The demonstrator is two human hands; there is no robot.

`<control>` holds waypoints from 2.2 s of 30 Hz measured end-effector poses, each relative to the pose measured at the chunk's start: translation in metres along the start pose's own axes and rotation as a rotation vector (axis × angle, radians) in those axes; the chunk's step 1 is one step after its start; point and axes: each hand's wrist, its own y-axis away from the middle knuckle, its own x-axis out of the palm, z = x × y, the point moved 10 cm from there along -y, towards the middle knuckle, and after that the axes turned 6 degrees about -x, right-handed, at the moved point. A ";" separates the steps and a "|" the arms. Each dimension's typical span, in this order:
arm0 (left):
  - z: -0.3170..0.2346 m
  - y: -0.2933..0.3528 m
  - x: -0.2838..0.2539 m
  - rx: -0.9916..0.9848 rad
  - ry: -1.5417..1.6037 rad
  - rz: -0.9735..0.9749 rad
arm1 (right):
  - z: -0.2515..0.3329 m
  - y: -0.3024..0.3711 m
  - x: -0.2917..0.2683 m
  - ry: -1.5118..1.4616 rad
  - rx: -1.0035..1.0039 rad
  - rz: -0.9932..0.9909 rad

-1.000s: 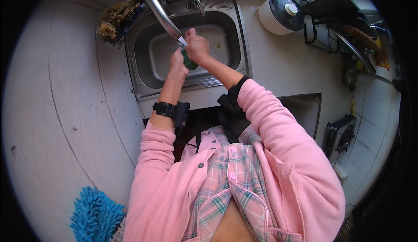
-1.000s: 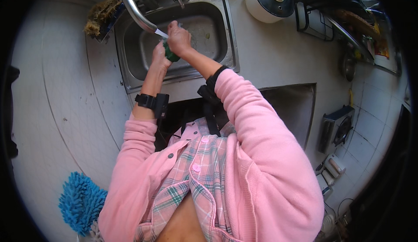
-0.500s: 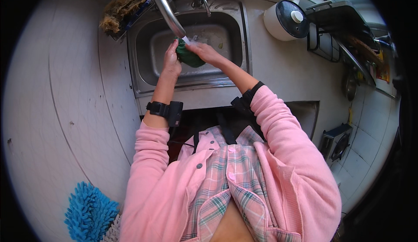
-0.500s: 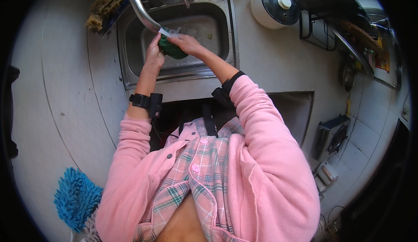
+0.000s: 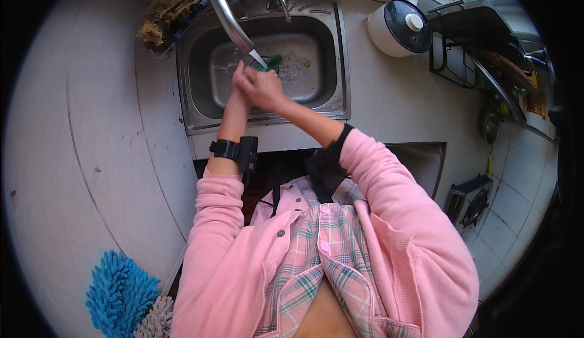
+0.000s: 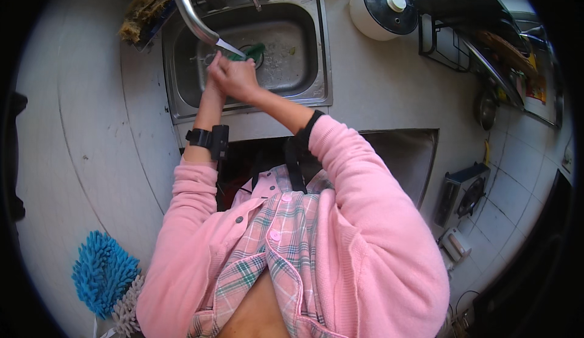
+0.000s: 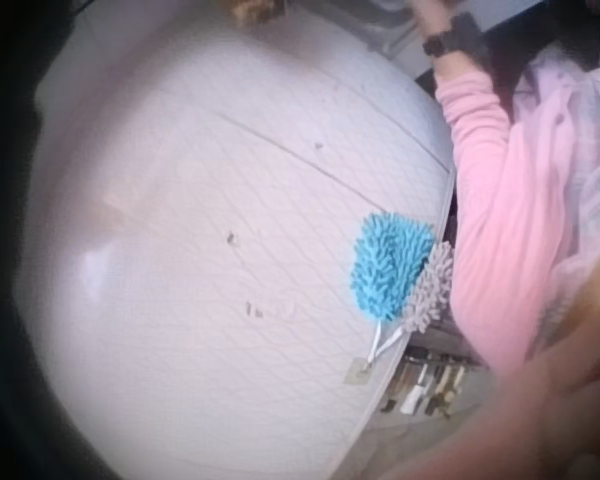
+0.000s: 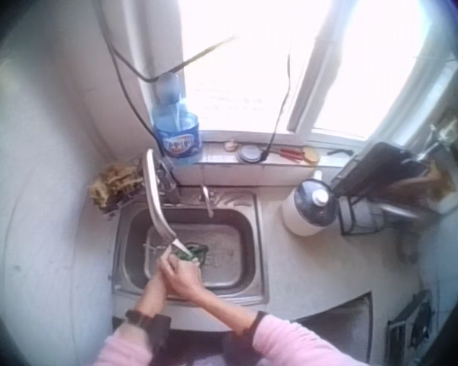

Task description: The person wipes the range hood, countertop, and sink area with a green cloth. They rinse the cloth under running water and continue wiping the sink basin and faucet.

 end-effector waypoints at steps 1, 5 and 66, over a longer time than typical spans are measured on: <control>-0.004 -0.002 0.008 0.018 0.017 0.117 | 0.017 0.003 0.003 0.010 -0.115 0.049; -0.006 -0.029 -0.022 0.195 0.085 -0.160 | -0.007 -0.016 -0.025 0.099 0.020 -0.026; -0.004 -0.003 -0.024 0.247 0.148 -0.403 | -0.071 -0.009 0.028 -0.420 0.192 0.212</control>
